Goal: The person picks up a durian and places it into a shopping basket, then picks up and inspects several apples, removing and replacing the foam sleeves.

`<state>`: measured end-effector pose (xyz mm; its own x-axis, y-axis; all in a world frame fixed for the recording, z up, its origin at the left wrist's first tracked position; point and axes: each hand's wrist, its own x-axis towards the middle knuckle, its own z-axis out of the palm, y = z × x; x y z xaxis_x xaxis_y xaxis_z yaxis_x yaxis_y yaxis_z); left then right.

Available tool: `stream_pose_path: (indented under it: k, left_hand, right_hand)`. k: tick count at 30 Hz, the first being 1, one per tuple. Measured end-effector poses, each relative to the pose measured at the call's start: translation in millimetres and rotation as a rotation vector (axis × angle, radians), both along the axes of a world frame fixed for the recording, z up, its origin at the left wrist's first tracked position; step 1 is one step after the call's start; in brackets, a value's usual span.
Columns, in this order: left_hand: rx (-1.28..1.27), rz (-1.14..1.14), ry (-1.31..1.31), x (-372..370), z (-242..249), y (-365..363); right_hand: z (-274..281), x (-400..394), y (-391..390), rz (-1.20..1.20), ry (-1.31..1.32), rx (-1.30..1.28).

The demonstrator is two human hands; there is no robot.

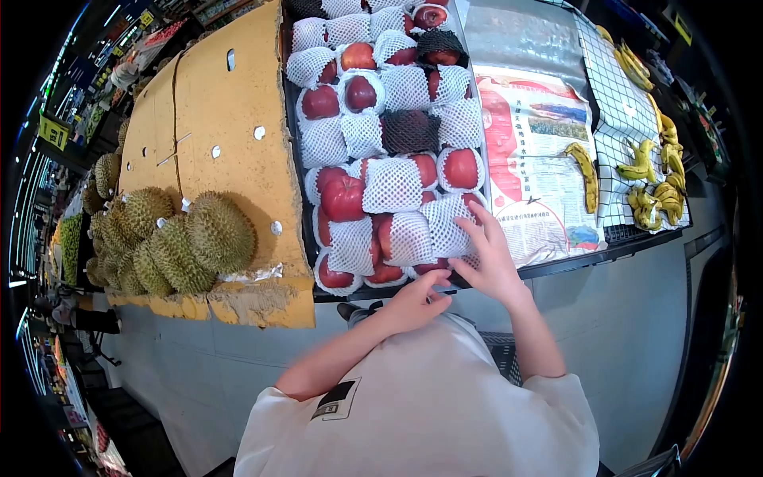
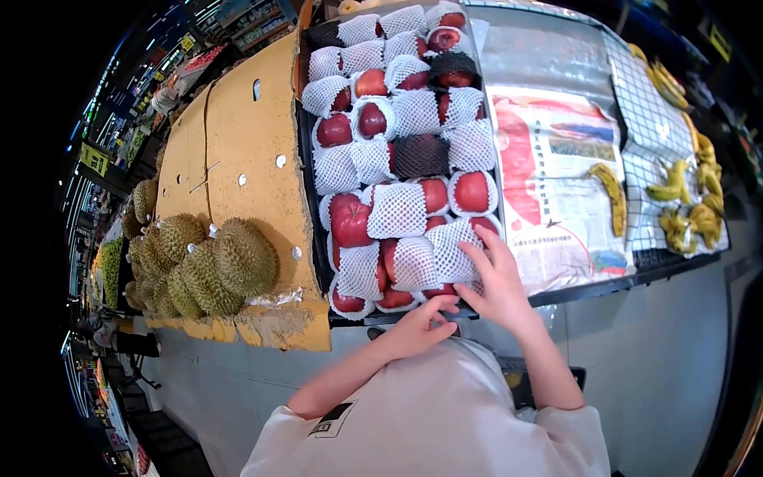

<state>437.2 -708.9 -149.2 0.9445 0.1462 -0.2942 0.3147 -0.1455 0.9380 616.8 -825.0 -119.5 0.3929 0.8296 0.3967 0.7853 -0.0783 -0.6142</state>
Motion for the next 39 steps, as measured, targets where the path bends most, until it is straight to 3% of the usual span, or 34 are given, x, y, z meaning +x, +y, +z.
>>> stream_pose_path:
  k: [11,15,17,21,27,30,33,36,39]
  left_hand:
    - [0.056,0.200,-0.100,-29,17,3]
    - [0.171,0.296,-0.137,-43,22,1]
    - [0.410,0.395,-0.281,-47,24,3]
    - [0.713,0.394,-0.260,-52,53,12]
    - [0.811,0.436,-0.447,-54,53,34]
    - [0.920,0.497,-0.377,-63,29,47]
    - [0.847,0.663,-0.353,-46,43,41]
    - [0.996,0.592,-0.392,-40,47,49]
    - [0.965,0.495,-0.324,-37,46,54]
  right_hand:
    - [6,0,23,0.083,-0.105,0.051]
    - [-2,2,32,0.086,-0.083,0.084]
    - [-7,4,35,0.085,-0.045,0.104]
    - [-6,1,40,0.054,0.014,0.133]
    - [2,-10,43,-0.027,0.043,0.175]
    - [0,-16,44,-0.078,0.007,0.188]
    - [3,-17,42,-0.066,0.012,0.167]
    - [0,-18,38,-0.044,0.035,0.136]
    - [-4,-20,38,-0.045,0.005,0.101]
